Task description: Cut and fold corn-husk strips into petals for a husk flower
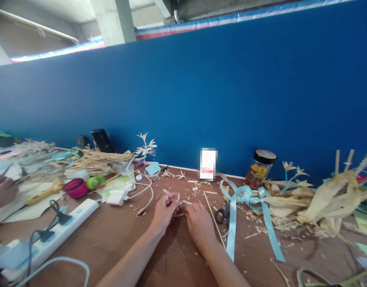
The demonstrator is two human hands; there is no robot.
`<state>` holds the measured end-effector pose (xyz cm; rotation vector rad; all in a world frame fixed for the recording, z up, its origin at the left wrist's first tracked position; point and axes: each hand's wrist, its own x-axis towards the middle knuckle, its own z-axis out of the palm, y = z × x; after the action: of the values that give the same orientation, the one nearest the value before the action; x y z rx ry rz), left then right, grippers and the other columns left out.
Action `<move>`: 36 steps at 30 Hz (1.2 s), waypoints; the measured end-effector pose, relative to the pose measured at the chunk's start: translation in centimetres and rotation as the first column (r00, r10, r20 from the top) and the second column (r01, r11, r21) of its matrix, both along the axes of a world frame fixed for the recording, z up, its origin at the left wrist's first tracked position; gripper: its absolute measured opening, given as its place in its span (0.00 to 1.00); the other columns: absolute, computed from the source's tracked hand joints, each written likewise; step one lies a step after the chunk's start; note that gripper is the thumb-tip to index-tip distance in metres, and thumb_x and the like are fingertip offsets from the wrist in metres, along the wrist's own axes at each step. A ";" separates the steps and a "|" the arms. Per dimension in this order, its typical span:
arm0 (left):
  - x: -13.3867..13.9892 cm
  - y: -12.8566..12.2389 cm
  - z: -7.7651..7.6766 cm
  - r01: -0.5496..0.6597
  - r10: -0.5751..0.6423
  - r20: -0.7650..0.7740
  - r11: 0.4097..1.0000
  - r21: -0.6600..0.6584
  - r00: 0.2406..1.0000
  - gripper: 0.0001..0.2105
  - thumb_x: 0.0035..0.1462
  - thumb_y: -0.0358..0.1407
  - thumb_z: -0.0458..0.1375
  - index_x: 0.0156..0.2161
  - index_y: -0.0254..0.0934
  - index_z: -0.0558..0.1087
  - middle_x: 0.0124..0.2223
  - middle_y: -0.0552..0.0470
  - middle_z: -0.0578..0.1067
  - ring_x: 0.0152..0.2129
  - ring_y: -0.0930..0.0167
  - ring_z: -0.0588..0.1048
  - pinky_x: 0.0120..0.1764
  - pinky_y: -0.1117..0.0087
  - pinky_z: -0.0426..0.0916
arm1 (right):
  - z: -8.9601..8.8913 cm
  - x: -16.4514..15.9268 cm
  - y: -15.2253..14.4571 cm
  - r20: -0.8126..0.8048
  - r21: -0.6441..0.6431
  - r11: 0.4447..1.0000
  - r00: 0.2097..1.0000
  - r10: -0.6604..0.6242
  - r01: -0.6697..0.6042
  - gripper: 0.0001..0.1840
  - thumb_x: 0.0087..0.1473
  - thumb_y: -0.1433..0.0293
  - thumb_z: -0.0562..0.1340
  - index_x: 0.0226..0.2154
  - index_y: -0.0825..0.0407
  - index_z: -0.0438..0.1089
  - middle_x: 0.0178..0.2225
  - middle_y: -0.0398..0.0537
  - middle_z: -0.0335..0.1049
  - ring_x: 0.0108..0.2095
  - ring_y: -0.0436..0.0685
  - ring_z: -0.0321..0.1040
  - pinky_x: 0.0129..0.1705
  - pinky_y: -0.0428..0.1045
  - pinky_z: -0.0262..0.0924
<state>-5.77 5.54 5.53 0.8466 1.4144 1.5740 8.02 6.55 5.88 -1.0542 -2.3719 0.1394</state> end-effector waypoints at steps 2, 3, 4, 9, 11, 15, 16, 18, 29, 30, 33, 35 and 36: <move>0.0 0.0 -0.2 0.014 -0.013 -0.035 1.000 0.009 0.999 0.12 0.43 0.36 0.59 0.35 0.34 0.68 0.24 0.55 0.71 0.17 0.77 0.69 0.21 0.77 0.64 | 0.0 0.0 -0.1 -0.066 -0.017 1.000 0.998 0.003 -0.005 0.09 0.52 0.77 0.51 0.28 0.52 0.63 0.30 0.47 0.63 0.33 0.55 0.59 0.35 0.49 0.54; 0.0 -0.1 -0.2 0.027 -0.027 -0.052 1.000 0.012 0.998 0.11 0.42 0.36 0.59 0.33 0.34 0.69 0.24 0.55 0.71 0.17 0.77 0.69 0.21 0.77 0.64 | 0.0 0.1 -0.1 -0.099 -0.031 1.000 0.995 0.001 -0.004 0.09 0.52 0.77 0.50 0.28 0.52 0.63 0.29 0.47 0.63 0.33 0.55 0.59 0.35 0.49 0.54; 0.1 -0.1 -0.3 0.044 -0.043 -0.069 0.999 0.015 0.997 0.10 0.42 0.36 0.59 0.32 0.33 0.69 0.24 0.54 0.71 0.17 0.76 0.69 0.21 0.77 0.64 | 0.0 0.1 -0.1 -0.128 -0.046 0.999 0.992 -0.004 -0.002 0.09 0.52 0.77 0.50 0.28 0.52 0.63 0.29 0.46 0.63 0.32 0.55 0.59 0.35 0.49 0.54; 0.3 -0.2 -0.1 0.118 -0.114 -0.133 0.993 0.023 0.984 0.11 0.42 0.37 0.59 0.31 0.32 0.71 0.25 0.51 0.73 0.18 0.74 0.69 0.21 0.75 0.65 | 0.1 0.2 0.2 -0.209 -0.088 0.996 0.977 -0.049 0.031 0.09 0.52 0.76 0.50 0.30 0.52 0.63 0.29 0.46 0.64 0.32 0.55 0.61 0.35 0.49 0.55; 0.3 -0.2 0.1 0.116 -0.111 -0.151 0.993 0.030 0.982 0.11 0.43 0.38 0.58 0.32 0.32 0.72 0.26 0.51 0.73 0.19 0.74 0.69 0.22 0.74 0.65 | 0.1 0.3 0.2 -0.192 -0.070 0.997 0.981 -0.039 0.026 0.10 0.51 0.76 0.50 0.33 0.52 0.64 0.31 0.48 0.66 0.34 0.56 0.61 0.36 0.50 0.56; 0.0 -0.1 0.2 0.072 -0.062 -0.170 0.996 0.053 0.983 0.11 0.43 0.38 0.57 0.31 0.33 0.72 0.26 0.52 0.73 0.19 0.74 0.69 0.25 0.75 0.65 | 0.4 0.2 0.0 -0.064 -0.004 0.999 0.997 0.043 -0.044 0.13 0.51 0.76 0.53 0.40 0.49 0.64 0.37 0.49 0.66 0.39 0.57 0.60 0.40 0.52 0.56; -0.1 -0.1 0.1 0.061 -0.050 -0.171 0.997 0.056 0.984 0.11 0.43 0.38 0.57 0.31 0.33 0.72 0.26 0.52 0.73 0.19 0.74 0.69 0.24 0.75 0.65 | 0.4 0.2 -0.1 -0.029 0.001 0.998 0.998 0.058 -0.058 0.13 0.51 0.76 0.54 0.39 0.49 0.65 0.37 0.49 0.66 0.39 0.57 0.60 0.40 0.52 0.56; -0.2 0.0 0.0 0.047 -0.037 -0.172 0.997 0.056 0.984 0.10 0.43 0.38 0.57 0.31 0.33 0.71 0.25 0.53 0.72 0.19 0.74 0.69 0.24 0.75 0.64 | 0.4 0.0 -0.1 0.024 -0.009 0.998 0.998 0.064 -0.064 0.09 0.51 0.75 0.54 0.34 0.49 0.67 0.34 0.48 0.67 0.38 0.57 0.60 0.39 0.51 0.56; -0.2 0.0 0.0 0.052 -0.046 -0.181 0.998 0.029 0.982 0.10 0.43 0.38 0.57 0.30 0.33 0.71 0.25 0.53 0.73 0.18 0.75 0.68 0.22 0.76 0.62 | 0.1 0.0 -0.1 -0.072 -0.050 0.998 0.997 0.025 -0.029 0.08 0.50 0.77 0.53 0.27 0.51 0.64 0.30 0.47 0.65 0.34 0.56 0.60 0.36 0.50 0.55; -0.1 0.0 0.0 0.066 -0.061 -0.179 0.997 0.025 0.982 0.10 0.42 0.38 0.58 0.29 0.33 0.72 0.25 0.53 0.73 0.18 0.75 0.68 0.23 0.76 0.62 | 0.2 0.0 -0.2 -0.116 -0.064 0.998 0.993 0.016 -0.023 0.07 0.50 0.77 0.53 0.27 0.51 0.64 0.30 0.47 0.65 0.35 0.56 0.60 0.36 0.50 0.55; 0.1 0.0 0.2 0.120 -0.117 -0.160 0.993 0.015 0.980 0.08 0.41 0.36 0.59 0.29 0.33 0.72 0.26 0.51 0.74 0.21 0.73 0.70 0.26 0.75 0.64 | 0.2 -0.1 -0.4 -0.247 -0.145 0.989 0.969 -0.027 -0.010 0.07 0.49 0.77 0.53 0.28 0.51 0.63 0.29 0.46 0.65 0.33 0.55 0.61 0.35 0.49 0.56; 0.4 -0.2 0.5 0.158 -0.155 -0.133 0.987 0.009 0.979 0.09 0.41 0.35 0.59 0.30 0.33 0.72 0.27 0.50 0.75 0.23 0.72 0.71 0.28 0.74 0.65 | 0.3 0.0 -0.4 -0.327 -0.222 0.975 0.944 -0.049 -0.027 0.06 0.49 0.76 0.52 0.29 0.51 0.62 0.28 0.45 0.65 0.30 0.54 0.62 0.33 0.48 0.57; 0.6 -0.2 0.6 0.176 -0.175 -0.113 0.984 0.002 0.978 0.09 0.41 0.35 0.59 0.31 0.33 0.72 0.27 0.50 0.75 0.24 0.72 0.71 0.28 0.74 0.65 | 0.4 0.0 -0.4 -0.363 -0.262 0.964 0.930 -0.056 -0.044 0.05 0.49 0.75 0.52 0.29 0.51 0.62 0.27 0.44 0.65 0.29 0.53 0.62 0.32 0.47 0.57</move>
<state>-5.16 5.30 6.17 1.0519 1.3694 1.4214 8.00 6.12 6.26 -1.0487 -2.0428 0.6155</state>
